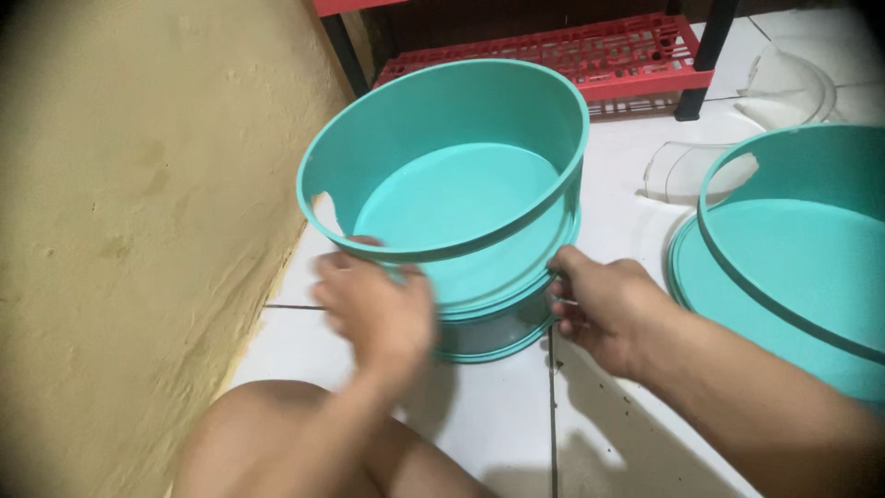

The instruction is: The person assembles a stackable plastic container by inserting clear plastic rings into teal circular sections and stacking them together. The person repeatedly aligns and presses the rings into place, then stacks additional teal sections on top to form a multi-tiered container.

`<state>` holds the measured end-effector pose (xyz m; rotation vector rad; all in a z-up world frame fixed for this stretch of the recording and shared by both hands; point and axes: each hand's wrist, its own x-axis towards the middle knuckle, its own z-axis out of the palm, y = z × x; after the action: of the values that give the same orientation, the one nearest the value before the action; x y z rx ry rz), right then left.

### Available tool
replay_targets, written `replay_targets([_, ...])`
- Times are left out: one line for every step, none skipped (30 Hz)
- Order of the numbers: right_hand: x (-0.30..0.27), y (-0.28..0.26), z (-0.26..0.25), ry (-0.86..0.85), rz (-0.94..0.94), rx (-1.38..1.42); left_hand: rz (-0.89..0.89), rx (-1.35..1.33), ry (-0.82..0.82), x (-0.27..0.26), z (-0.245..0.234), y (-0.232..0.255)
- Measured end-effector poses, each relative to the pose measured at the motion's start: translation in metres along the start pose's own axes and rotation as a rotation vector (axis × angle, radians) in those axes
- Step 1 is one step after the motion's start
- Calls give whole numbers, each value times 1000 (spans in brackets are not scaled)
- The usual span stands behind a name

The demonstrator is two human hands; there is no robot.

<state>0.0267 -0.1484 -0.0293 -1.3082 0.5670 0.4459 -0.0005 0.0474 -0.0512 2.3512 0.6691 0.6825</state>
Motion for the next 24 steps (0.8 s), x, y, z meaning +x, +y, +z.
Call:
replay_targets([-4,5,-1,12,14,-5,117,-54,-23,-23,2,10])
replay_targets([-6,10,-5,23,29,-10,287,-76,-48,-38,4,21])
replay_targets([-8,14,-10,67,16,-53,459,-99,-74,-49,4,31])
replay_targets([-7,19,-17,111,4,-96,489,-98,-199,-53,4,40])
replay_targets([-4,24,-23,154,-10,-137,520,-94,-324,-53,6,50])
replay_targets([3,26,-30,164,-3,-88,507,-91,-370,-49,10,61])
replay_targets([12,26,-37,174,6,-38,493,-86,-420,-45,15,72])
replay_targets([22,28,-43,185,16,13,479,-80,-469,-40,19,80])
replay_targets([32,30,-48,129,43,32,494,-40,-504,-34,24,86])
replay_targets([42,33,-51,73,70,52,509,1,-539,-27,28,92])
replay_targets([51,36,-55,15,97,74,524,44,-572,-21,33,96])
replay_targets([61,38,-57,5,114,66,522,67,-579,-16,37,101])
replay_targets([71,39,-56,-4,136,58,518,91,-589,-12,42,103])
replay_targets([79,39,-56,-13,158,50,514,115,-599,-8,46,106])
replay_targets([87,38,-56,-17,189,75,492,103,-598,-6,49,107])
replay_targets([93,38,-55,-21,219,100,470,91,-596,-4,51,107])
replay_targets([99,38,-53,-26,251,121,444,78,-594,-2,53,107])
replay_targets([103,36,-52,-62,239,124,466,77,-569,1,55,108])
replay_targets([107,36,-51,-97,233,127,484,77,-549,1,57,108])
replay_targets([108,39,-51,-132,227,131,502,77,-528,0,59,107])
replay_targets([109,38,-49,-117,239,124,490,59,-539,0,59,107])
replay_targets([109,37,-48,-101,252,116,478,42,-549,0,60,108])
replay_targets([108,35,-46,-85,258,109,469,21,-556,1,59,109])
replay_targets([106,32,-43,-114,267,130,476,18,-565,3,59,109])
